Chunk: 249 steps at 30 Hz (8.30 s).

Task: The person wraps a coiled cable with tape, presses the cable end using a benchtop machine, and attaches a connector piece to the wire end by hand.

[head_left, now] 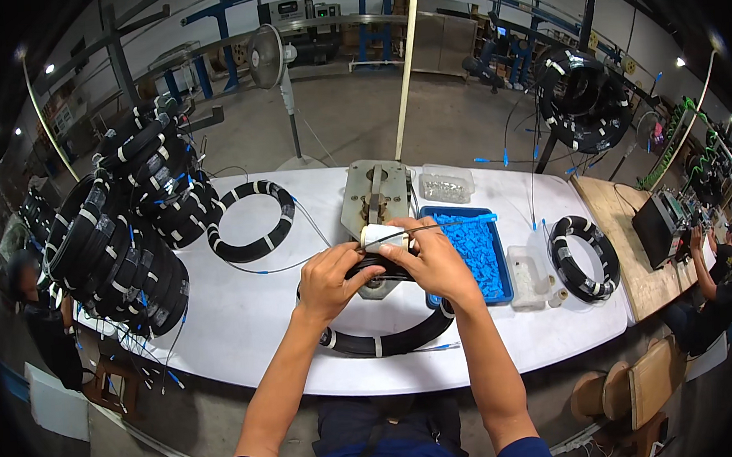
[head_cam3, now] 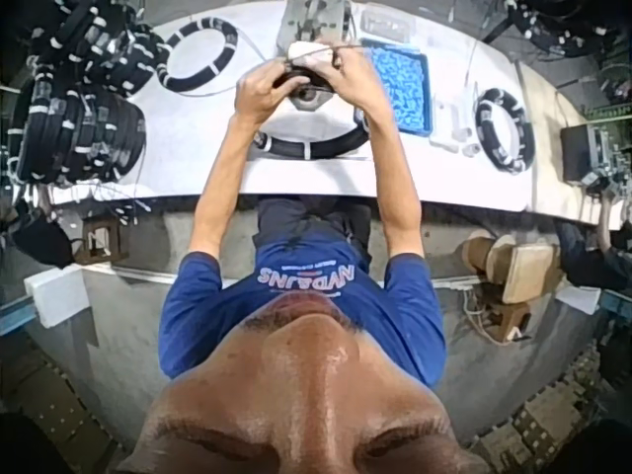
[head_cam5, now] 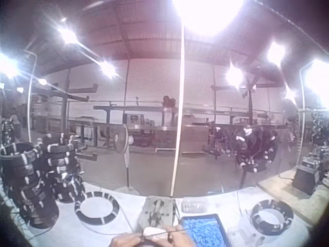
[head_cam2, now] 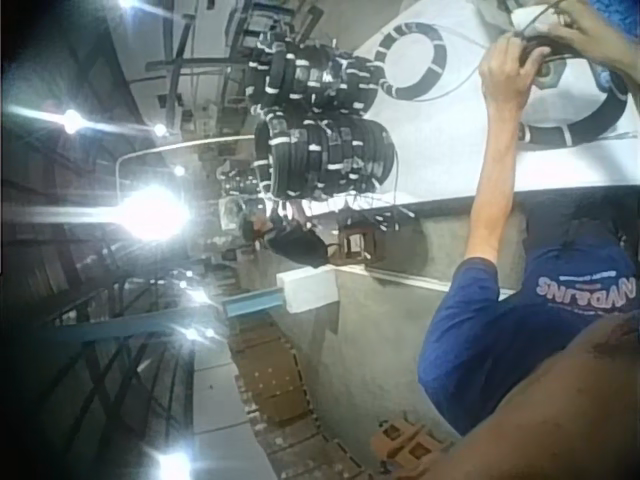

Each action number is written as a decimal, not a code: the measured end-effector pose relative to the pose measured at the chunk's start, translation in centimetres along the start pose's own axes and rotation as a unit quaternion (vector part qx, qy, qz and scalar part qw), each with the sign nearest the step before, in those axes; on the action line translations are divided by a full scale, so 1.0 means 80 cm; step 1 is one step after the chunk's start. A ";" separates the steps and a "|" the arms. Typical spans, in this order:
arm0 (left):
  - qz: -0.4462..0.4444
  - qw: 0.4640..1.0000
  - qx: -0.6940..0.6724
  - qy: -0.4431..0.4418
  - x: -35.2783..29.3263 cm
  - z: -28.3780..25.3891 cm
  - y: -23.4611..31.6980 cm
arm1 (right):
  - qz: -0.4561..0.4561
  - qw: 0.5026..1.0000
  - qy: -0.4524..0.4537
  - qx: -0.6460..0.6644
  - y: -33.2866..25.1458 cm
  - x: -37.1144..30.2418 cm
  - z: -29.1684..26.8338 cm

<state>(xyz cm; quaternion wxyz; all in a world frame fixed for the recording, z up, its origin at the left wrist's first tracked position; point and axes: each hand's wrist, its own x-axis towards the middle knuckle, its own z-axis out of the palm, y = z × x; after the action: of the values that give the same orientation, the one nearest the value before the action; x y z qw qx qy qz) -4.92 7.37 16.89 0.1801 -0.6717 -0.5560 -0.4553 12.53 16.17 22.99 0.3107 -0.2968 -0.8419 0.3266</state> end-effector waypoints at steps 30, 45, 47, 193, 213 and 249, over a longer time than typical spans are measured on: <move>-0.043 0.996 -0.063 0.040 -0.016 -0.003 -0.007 | 0.235 0.774 0.032 0.588 -0.030 -0.074 0.057; -0.028 0.997 -0.039 0.060 0.001 0.008 0.016 | 0.244 0.791 0.120 0.548 -0.047 -0.095 0.067; -0.034 0.997 -0.035 0.060 0.003 0.010 0.016 | 0.242 0.809 0.120 0.522 -0.047 -0.094 0.065; -0.047 0.961 -0.125 -0.243 0.040 -0.047 0.053 | -0.052 0.908 0.164 0.383 0.088 -0.084 0.151; 0.021 0.963 -0.127 -0.236 0.024 -0.032 0.017 | -0.059 0.928 0.153 0.334 0.094 -0.071 0.140; -0.277 0.908 -0.107 -0.297 0.054 -0.027 0.043 | -0.126 0.794 0.128 0.581 0.123 -0.021 0.114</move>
<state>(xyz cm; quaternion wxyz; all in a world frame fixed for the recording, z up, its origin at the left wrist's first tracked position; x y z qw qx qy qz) -2.83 7.18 22.43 -0.1996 -0.6104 -0.6952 -0.3229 10.00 17.66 9.83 0.5680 0.0093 -0.4767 0.6708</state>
